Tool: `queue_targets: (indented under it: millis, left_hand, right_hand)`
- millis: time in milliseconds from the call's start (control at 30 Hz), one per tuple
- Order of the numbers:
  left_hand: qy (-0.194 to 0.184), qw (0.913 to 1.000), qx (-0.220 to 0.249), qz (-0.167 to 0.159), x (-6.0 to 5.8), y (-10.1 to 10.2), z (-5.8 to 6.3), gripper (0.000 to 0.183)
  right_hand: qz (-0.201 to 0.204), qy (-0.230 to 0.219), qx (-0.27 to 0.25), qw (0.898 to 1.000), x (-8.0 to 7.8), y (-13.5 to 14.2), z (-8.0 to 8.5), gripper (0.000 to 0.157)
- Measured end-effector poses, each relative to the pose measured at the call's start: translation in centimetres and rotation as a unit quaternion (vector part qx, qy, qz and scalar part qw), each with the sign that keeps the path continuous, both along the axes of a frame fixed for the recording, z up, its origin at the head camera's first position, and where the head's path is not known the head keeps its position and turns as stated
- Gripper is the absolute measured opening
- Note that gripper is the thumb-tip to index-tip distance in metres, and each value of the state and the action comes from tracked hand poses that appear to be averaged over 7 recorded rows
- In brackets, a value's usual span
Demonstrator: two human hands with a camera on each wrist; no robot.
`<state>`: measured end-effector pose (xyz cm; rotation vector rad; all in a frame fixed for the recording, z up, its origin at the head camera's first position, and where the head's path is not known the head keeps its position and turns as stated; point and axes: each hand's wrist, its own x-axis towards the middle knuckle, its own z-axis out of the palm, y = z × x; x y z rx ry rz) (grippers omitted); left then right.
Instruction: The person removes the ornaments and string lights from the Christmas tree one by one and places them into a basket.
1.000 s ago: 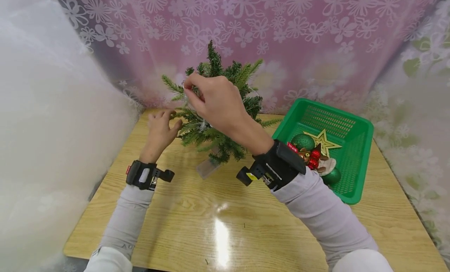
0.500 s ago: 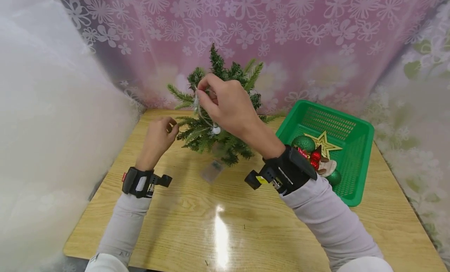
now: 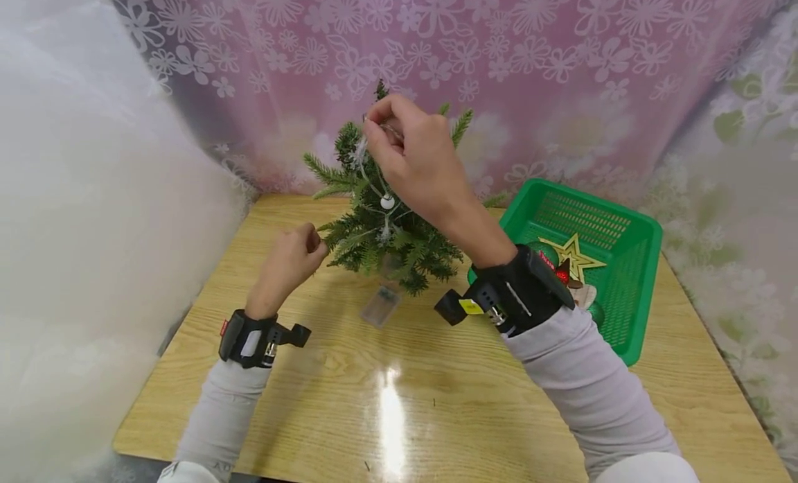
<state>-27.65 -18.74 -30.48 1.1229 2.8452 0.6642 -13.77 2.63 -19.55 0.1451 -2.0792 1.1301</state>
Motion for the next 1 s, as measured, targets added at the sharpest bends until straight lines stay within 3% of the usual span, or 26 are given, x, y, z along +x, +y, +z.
queue_targets:
  millis: [233,433,567,800,900,1000]
  left_hand:
    - [-0.074,0.9971,-0.003,-0.015,1.1,0.0,0.2,0.014]
    - [-0.135,0.9846,0.009,-0.111,2.1,-0.5,1.3,0.014]
    - [-0.124,0.9812,0.011,-0.148,2.5,-0.5,1.9,0.020]
    - [-0.120,0.9822,0.011,-0.144,2.3,-0.7,2.0,0.024]
    - [-0.120,0.9831,0.053,-0.128,1.8,-0.8,2.5,0.024]
    - [-0.060,0.9822,0.144,-0.105,0.8,-0.4,3.6,0.020]
  right_hand:
    - [-0.010,-0.004,-0.023,1.000,0.2,0.8,-0.2,0.017]
    - [-0.018,-0.006,-0.022,1.000,0.2,1.2,-0.3,0.018]
    - [-0.023,-0.019,-0.016,0.999,0.2,1.2,-0.6,0.018]
    - [-0.018,-0.027,-0.015,0.999,0.2,1.1,-1.0,0.020]
    - [-0.014,-0.022,-0.015,1.000,0.2,1.2,-1.0,0.020]
    - [-0.014,-0.024,-0.015,1.000,0.3,1.2,-1.0,0.020]
